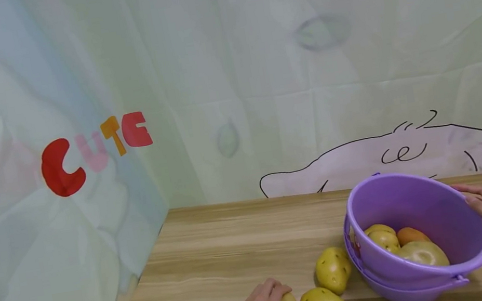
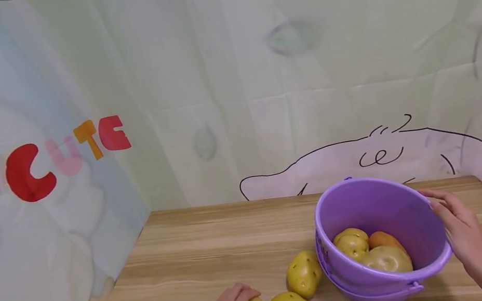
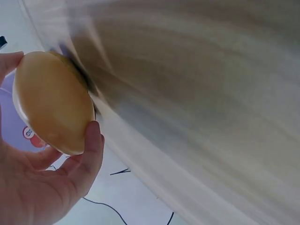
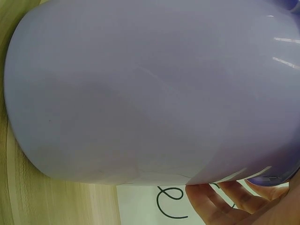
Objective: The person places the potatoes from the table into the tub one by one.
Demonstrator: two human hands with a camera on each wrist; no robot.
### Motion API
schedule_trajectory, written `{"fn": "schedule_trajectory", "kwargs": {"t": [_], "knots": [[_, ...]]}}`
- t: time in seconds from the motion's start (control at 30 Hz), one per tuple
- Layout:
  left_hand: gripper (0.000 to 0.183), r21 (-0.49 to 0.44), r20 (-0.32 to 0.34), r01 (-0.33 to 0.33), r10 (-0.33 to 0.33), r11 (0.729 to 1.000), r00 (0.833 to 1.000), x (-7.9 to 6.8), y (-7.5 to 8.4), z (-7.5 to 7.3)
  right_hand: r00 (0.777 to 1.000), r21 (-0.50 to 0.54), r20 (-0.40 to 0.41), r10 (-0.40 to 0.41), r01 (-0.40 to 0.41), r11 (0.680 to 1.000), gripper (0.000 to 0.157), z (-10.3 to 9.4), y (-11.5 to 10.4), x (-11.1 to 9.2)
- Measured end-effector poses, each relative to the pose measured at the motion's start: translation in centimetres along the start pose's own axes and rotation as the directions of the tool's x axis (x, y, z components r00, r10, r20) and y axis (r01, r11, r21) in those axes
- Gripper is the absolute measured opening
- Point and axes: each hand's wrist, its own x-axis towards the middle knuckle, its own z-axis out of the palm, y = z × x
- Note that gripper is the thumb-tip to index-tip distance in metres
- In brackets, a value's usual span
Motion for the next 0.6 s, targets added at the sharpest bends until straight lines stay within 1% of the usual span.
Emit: {"fn": "schedule_trajectory", "kwargs": {"t": [0.07,0.13,0.2,0.27,0.33,0.43,0.5,0.6], "knots": [[0.078,-0.023,0.010,0.043,-0.043,0.999,0.999,0.1,0.0,-0.2,1.000,0.021,0.005,-0.003,0.003,1.000,0.030,0.0,0.0,0.0],[0.080,-0.021,0.008,0.063,-0.062,0.998,0.998,0.1,0.0,-0.3,1.000,0.038,0.009,-0.004,0.004,0.999,0.030,0.0,0.1,0.0],[0.082,-0.033,0.008,0.076,-0.076,0.997,0.997,0.2,-0.1,-0.4,1.000,0.039,0.009,-0.005,0.005,0.999,0.030,0.0,0.1,0.0],[0.083,-0.034,-0.004,0.069,-0.069,0.997,0.998,0.2,-0.2,-0.4,1.000,0.021,0.005,-0.004,0.004,1.000,0.031,0.0,0.1,0.0],[0.086,-0.039,-0.001,0.079,-0.079,0.996,0.997,0.3,-0.2,-0.6,1.000,0.010,0.004,-0.002,0.002,1.000,0.031,0.0,0.1,0.0],[0.089,-0.018,0.000,0.102,-0.103,0.995,0.995,0.4,-0.1,-0.9,1.000,0.030,0.008,0.001,-0.001,1.000,0.031,-0.1,0.1,0.0],[0.089,-0.037,0.020,0.143,-0.143,0.989,0.990,0.5,0.1,-1.2,1.000,0.045,0.012,0.002,-0.002,0.999,0.031,-0.1,0.1,0.0],[0.086,-0.079,0.042,0.203,-0.201,0.976,0.979,0.6,0.3,-1.7,1.000,0.028,0.011,0.000,0.000,1.000,0.031,0.0,0.0,0.0]]}}
